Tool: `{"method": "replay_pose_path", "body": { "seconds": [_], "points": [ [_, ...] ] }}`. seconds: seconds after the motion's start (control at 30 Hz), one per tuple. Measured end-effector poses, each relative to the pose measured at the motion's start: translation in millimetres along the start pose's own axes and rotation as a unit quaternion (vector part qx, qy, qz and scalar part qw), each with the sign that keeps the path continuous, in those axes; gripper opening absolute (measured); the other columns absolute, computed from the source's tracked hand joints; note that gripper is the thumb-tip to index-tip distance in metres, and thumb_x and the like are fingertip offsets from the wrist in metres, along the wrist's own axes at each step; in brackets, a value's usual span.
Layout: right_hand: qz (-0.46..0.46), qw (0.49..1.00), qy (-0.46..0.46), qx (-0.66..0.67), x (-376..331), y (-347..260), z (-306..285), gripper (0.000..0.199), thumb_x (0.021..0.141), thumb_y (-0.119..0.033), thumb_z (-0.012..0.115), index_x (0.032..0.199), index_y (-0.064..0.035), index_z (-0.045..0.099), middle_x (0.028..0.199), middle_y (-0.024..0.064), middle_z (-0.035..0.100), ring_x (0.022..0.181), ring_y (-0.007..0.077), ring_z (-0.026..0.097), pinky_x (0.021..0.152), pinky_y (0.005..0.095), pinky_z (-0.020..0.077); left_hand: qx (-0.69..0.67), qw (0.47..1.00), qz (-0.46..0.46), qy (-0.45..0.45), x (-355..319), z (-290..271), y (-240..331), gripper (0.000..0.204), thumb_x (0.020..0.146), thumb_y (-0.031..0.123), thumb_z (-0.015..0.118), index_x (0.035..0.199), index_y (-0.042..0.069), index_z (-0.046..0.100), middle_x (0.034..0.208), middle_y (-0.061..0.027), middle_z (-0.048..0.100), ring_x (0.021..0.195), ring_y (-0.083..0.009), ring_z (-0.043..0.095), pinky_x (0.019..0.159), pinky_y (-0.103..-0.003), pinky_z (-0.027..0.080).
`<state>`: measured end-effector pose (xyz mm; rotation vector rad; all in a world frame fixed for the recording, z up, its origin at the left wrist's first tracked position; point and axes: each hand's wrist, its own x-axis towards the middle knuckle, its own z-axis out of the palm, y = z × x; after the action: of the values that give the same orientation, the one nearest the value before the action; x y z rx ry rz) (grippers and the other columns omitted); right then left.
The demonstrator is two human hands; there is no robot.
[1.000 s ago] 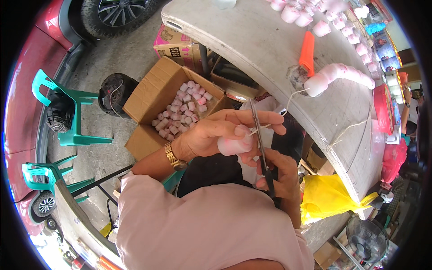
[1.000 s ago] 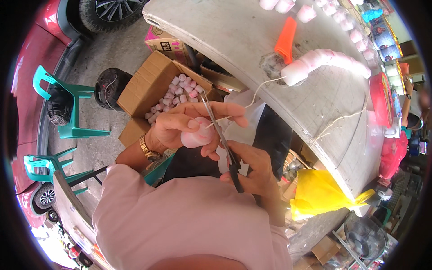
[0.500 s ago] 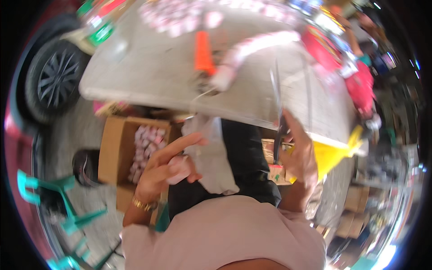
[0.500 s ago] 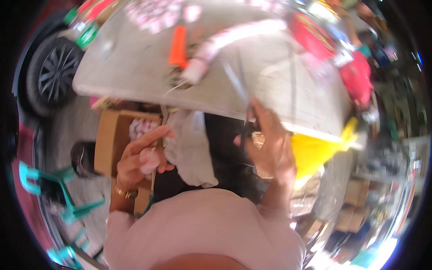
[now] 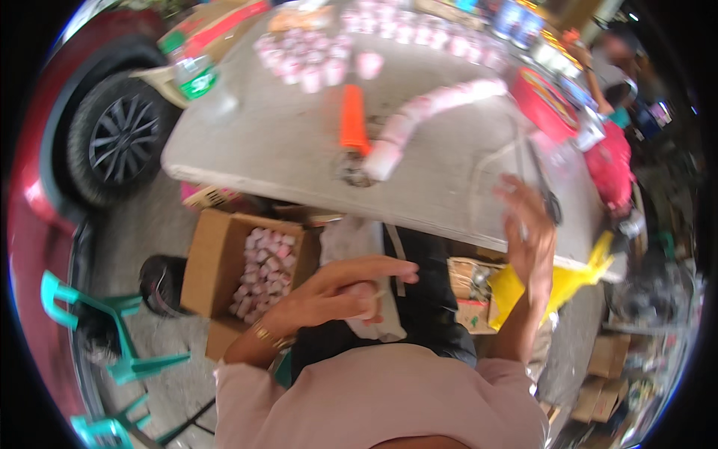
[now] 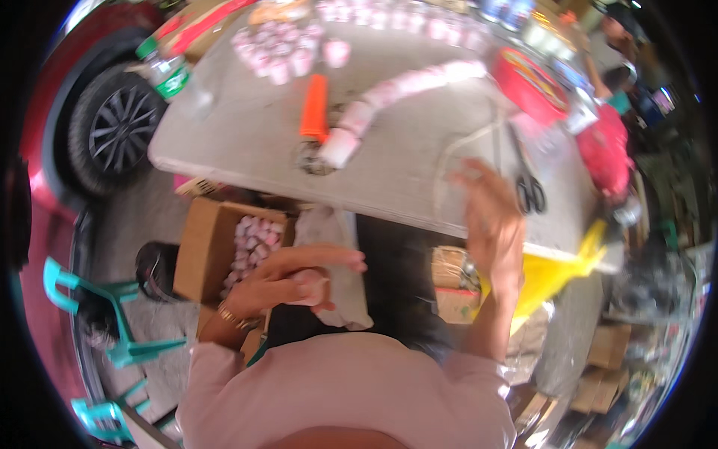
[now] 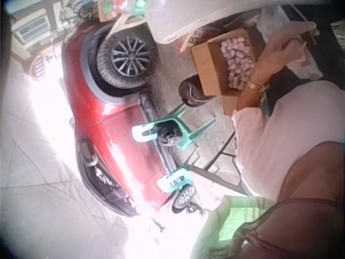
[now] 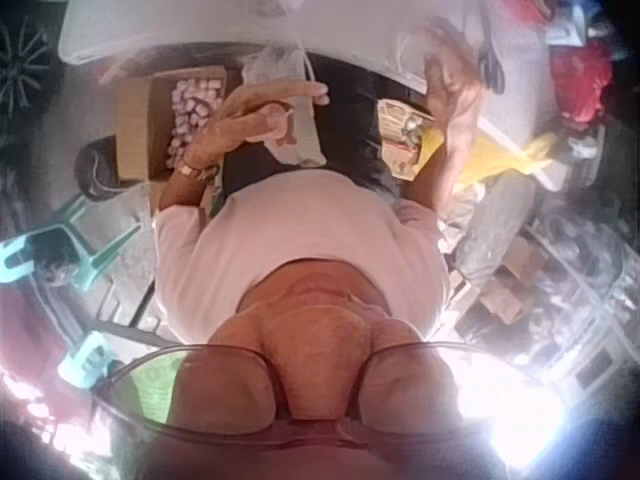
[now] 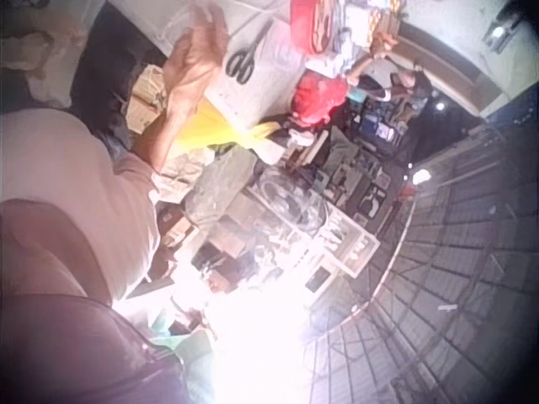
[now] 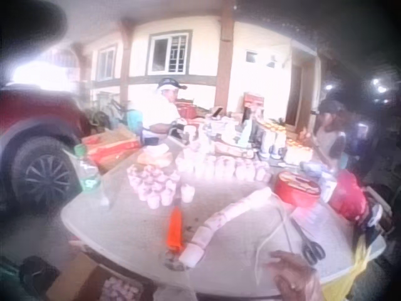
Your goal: The person repeatedly picks up small pink cylindrical candles, wipes them with a white cloth, uses scissors to trim the wick, and ties a string around the base. The finished candles are placed on the table. The process is repeated for multiple candles.
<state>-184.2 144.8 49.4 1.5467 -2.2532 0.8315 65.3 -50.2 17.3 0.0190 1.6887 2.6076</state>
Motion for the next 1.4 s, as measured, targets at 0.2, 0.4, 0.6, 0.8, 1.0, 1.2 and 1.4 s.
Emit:
{"method": "replay_pose_path", "body": {
  "seconds": [0.2, 0.4, 0.6, 0.8, 1.0, 1.2, 1.4],
  "points": [
    [-0.021, 0.904, -0.168, 0.392, -2, -72, 53, 0.045, 0.074, 0.018, 0.062, 0.114, -0.0035, 0.066, 0.104, 0.0157, 0.066, 0.082, 0.0255, 0.067, 0.071, 0.0326, 0.0548, 0.017, 0.999, 0.023, -0.027, 6, -15, 22, 0.052, 0.086, 0.017, 0.053, 0.136, 0.001, 0.054, 0.117, -0.0091, 0.063, 0.071, -0.0105, 0.056, 0.069, -0.027, 0.050],
    [0.038, 0.882, -0.036, 0.469, -6, -63, 62, 0.021, 0.085, 0.012, 0.063, 0.101, 0.0003, 0.069, 0.088, 0.0096, 0.067, 0.072, 0.0181, 0.064, 0.062, 0.0276, 0.0514, 0.101, 0.957, 0.164, 0.215, 28, -62, 44, 0.046, 0.082, 0.007, 0.054, 0.128, 0.004, 0.058, 0.109, -0.0046, 0.060, 0.087, -0.0095, 0.055, 0.074, -0.023, 0.046],
    [0.055, 0.917, -0.029, 0.394, -14, -64, 50, 0.020, 0.089, 0.011, 0.059, 0.103, 0.0001, 0.068, 0.088, 0.0109, 0.068, 0.075, 0.0177, 0.066, 0.065, 0.0269, 0.0537, 0.563, 0.649, 0.298, 0.415, 93, -157, 66, 0.043, 0.079, -0.009, 0.059, 0.118, 0.008, 0.060, 0.119, -0.0110, 0.056, 0.103, -0.0239, 0.061, 0.088, -0.029, 0.048],
    [0.110, 0.885, 0.046, 0.450, -16, -68, 42, 0.015, 0.091, 0.008, 0.060, 0.104, -0.0007, 0.059, 0.090, 0.0123, 0.070, 0.082, 0.0178, 0.070, 0.069, 0.0288, 0.0583, 0.681, 0.515, 0.302, 0.423, 96, -112, 61, 0.035, 0.082, -0.001, 0.062, 0.115, 0.009, 0.063, 0.125, -0.0137, 0.056, 0.110, -0.0306, 0.060, 0.095, -0.036, 0.047],
    [-0.001, 0.875, 0.135, 0.464, -11, -78, 23, 0.013, 0.089, 0.006, 0.064, 0.099, -0.0005, 0.060, 0.093, 0.0160, 0.070, 0.078, 0.0196, 0.069, 0.070, 0.0302, 0.0571, 0.484, 0.815, 0.307, 0.085, 88, 3, 27, 0.028, 0.083, 0.001, 0.064, 0.111, 0.004, 0.064, 0.104, -0.0074, 0.066, 0.097, -0.0228, 0.063, 0.109, -0.050, 0.031],
    [0.121, 0.809, 0.210, 0.535, -11, -55, 8, 0.008, 0.090, -0.001, 0.067, 0.096, -0.0007, 0.062, 0.091, 0.0106, 0.066, 0.076, 0.0145, 0.063, 0.067, 0.0236, 0.0513, 0.343, 0.913, 0.206, 0.082, 100, 31, 19, 0.010, 0.089, 0.004, 0.067, 0.099, 0.004, 0.068, 0.091, -0.0047, 0.069, 0.079, -0.0108, 0.065, 0.117, -0.050, 0.020],
    [0.186, 0.846, 0.223, 0.446, -21, -38, 28, 0.005, 0.092, -0.002, 0.066, 0.096, -0.0022, 0.063, 0.090, 0.0053, 0.066, 0.073, 0.0101, 0.062, 0.064, 0.0238, 0.0510, 0.054, 0.989, 0.111, 0.082, 106, 33, 14, 0.016, 0.095, 0.012, 0.062, 0.100, -0.003, 0.068, 0.082, -0.0031, 0.064, 0.070, -0.0098, 0.056, 0.070, -0.026, 0.047]
  ]
}}
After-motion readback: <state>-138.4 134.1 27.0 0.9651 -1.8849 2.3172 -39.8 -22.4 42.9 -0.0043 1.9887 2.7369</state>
